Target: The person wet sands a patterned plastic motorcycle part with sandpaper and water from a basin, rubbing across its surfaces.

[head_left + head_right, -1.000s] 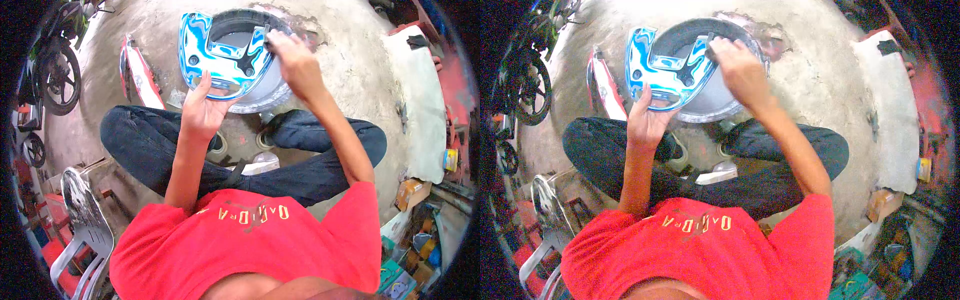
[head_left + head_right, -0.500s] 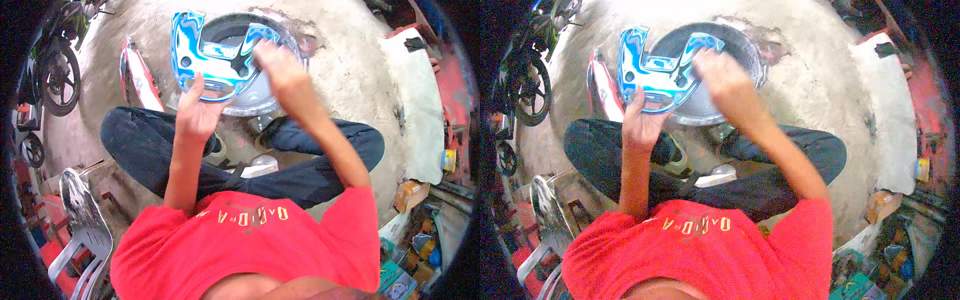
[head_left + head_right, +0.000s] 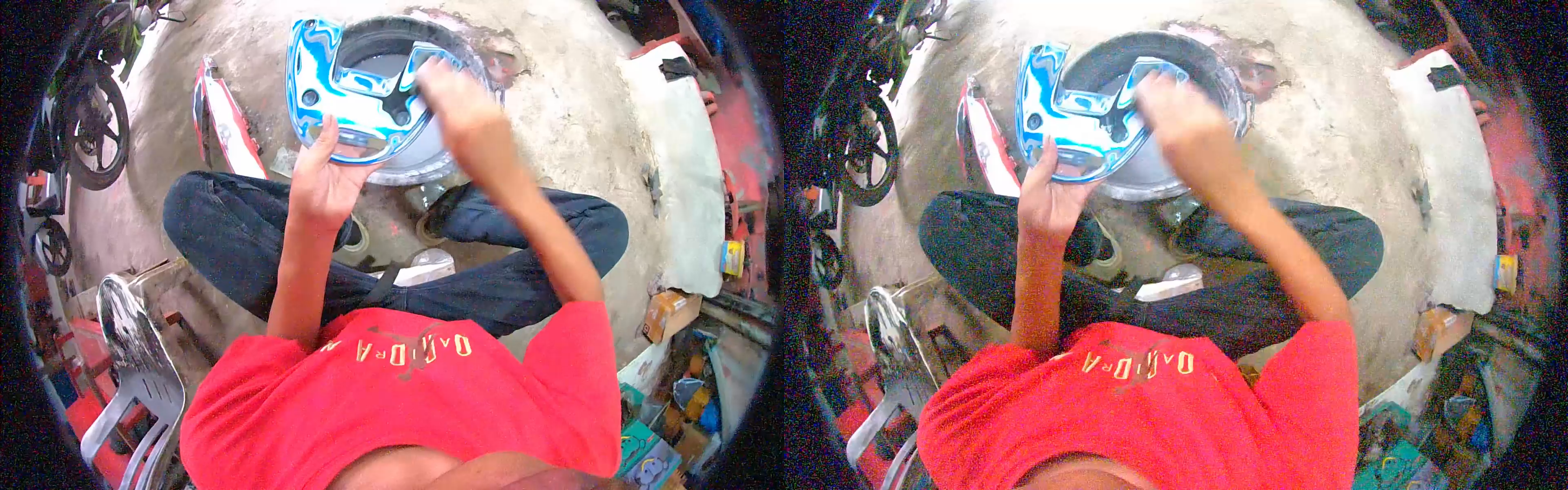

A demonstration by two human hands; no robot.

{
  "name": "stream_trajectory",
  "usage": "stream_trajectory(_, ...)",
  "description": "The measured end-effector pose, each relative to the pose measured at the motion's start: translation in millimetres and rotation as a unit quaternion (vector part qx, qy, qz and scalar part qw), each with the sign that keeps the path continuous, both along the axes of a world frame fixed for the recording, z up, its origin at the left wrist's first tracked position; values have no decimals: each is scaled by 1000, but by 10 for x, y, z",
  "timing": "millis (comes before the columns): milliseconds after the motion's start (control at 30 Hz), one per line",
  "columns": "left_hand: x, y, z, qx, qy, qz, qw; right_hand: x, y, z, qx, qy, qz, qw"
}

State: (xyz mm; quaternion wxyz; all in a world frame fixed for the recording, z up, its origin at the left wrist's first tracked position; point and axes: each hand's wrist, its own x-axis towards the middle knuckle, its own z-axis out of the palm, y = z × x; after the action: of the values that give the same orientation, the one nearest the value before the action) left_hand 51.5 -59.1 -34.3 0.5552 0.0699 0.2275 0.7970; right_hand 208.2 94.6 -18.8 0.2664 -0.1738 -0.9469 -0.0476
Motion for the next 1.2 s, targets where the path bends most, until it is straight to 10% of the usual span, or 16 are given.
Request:
stream_trajectory(567, -145, -35, -116, 19, 19, -4, 1000, -53, -341, -134, -36, 53, 111, 992)
stream_trajectory(700, -40, -20, -23, -13, 41, 0, 999, -110, 69, -25, -30, 35, -14, 999)
stream_trajectory(833, -73, -4, -56, -26, 34, 26, 999, -61, -170, -81, -26, 63, 121, 990)
stream_trajectory(933, -15, -26, -20, 0, 28, -5, 1000, -96, 167, -28, -13, 35, -28, 999)
stream_trajectory(1067, -113, -35, -103, 8, 16, -6, 1000, -30, -181, -143, -55, 68, 125, 988)
stream_trajectory(1200, -13, -23, -11, 10, 19, -4, 1000, -56, 208, -96, -23, 70, 9, 997)
